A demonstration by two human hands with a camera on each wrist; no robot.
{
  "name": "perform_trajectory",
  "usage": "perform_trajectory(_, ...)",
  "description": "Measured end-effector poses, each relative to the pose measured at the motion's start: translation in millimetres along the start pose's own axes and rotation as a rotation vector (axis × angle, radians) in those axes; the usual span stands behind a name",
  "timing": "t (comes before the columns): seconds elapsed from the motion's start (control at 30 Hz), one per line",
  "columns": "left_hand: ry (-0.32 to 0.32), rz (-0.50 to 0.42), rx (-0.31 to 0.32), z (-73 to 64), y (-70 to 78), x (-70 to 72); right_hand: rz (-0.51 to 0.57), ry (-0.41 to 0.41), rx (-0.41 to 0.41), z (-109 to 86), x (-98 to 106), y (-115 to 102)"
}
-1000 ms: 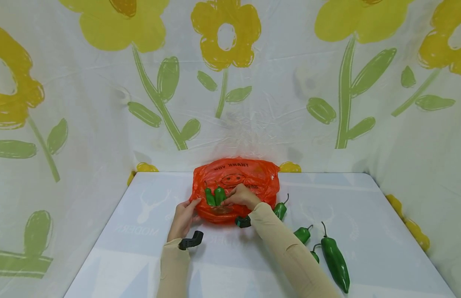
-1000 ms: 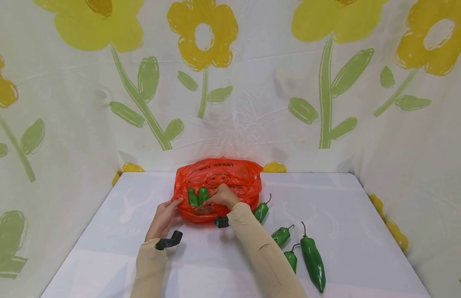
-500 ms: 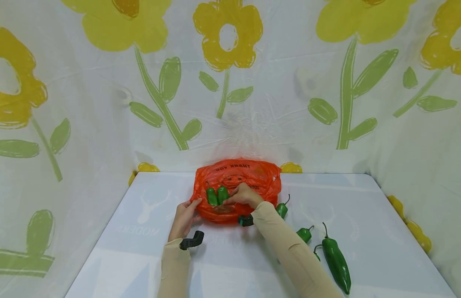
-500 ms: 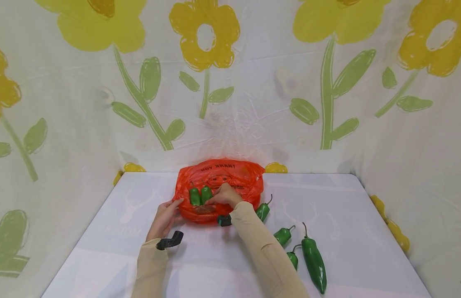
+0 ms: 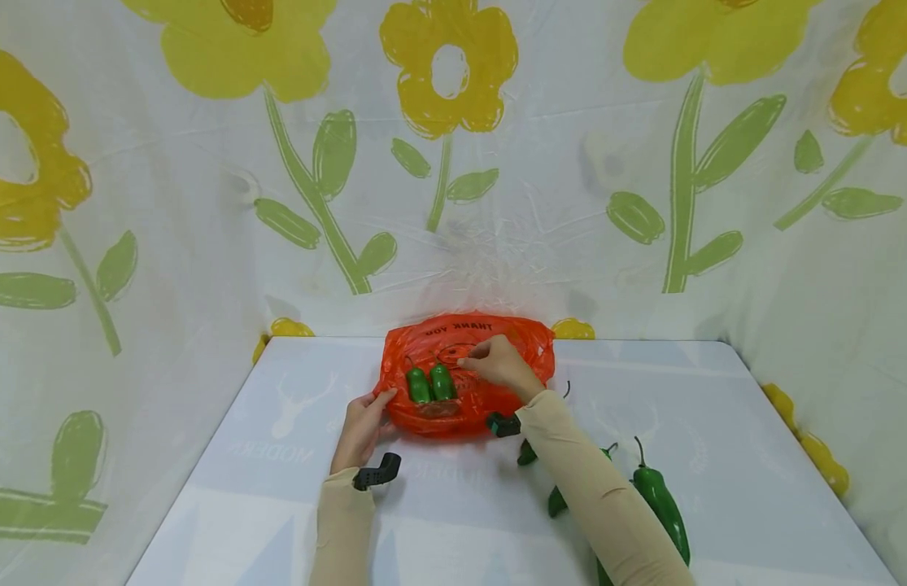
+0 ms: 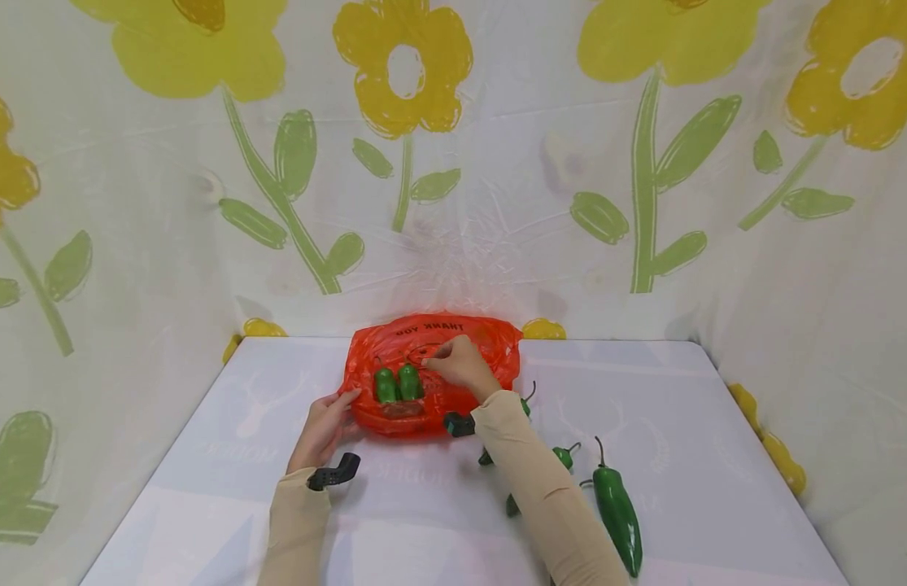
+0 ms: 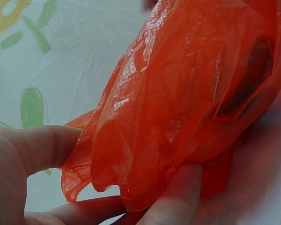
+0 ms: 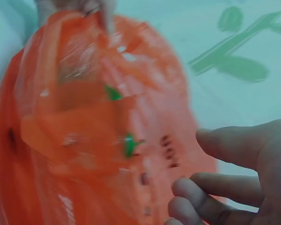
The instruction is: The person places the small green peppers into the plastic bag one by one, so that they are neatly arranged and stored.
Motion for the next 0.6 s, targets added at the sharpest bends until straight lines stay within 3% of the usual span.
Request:
perform_trajectory(0.27, -0.003, 0.005, -0.001, -2.7, -0.1, 1.5, 0.007, 0.080, 0.163, -44.8, 27.5, -10.4)
perform_trajectory(0.37, -0.005, 0.004, 0.002, -4.1, -1.1, 1.4, 0.025, 0.102, 0.180, -64.8, 33.3, -8.7)
perform_trajectory(0.6, 0.001, 0.007, 0.004, -4.0, -0.4, -1.1, -0.045, 0.206, 0.236, -104.5, 48.1, 2.4)
Point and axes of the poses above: each hand's wrist, its own z-axis towards the middle knuckle, its own x-axis out of the back of the hand, y = z × x, the point moved 2 cm from there along z, towards the middle knuckle, and after that the axes turned 14 degrees about -y, right-handed, at the moved point
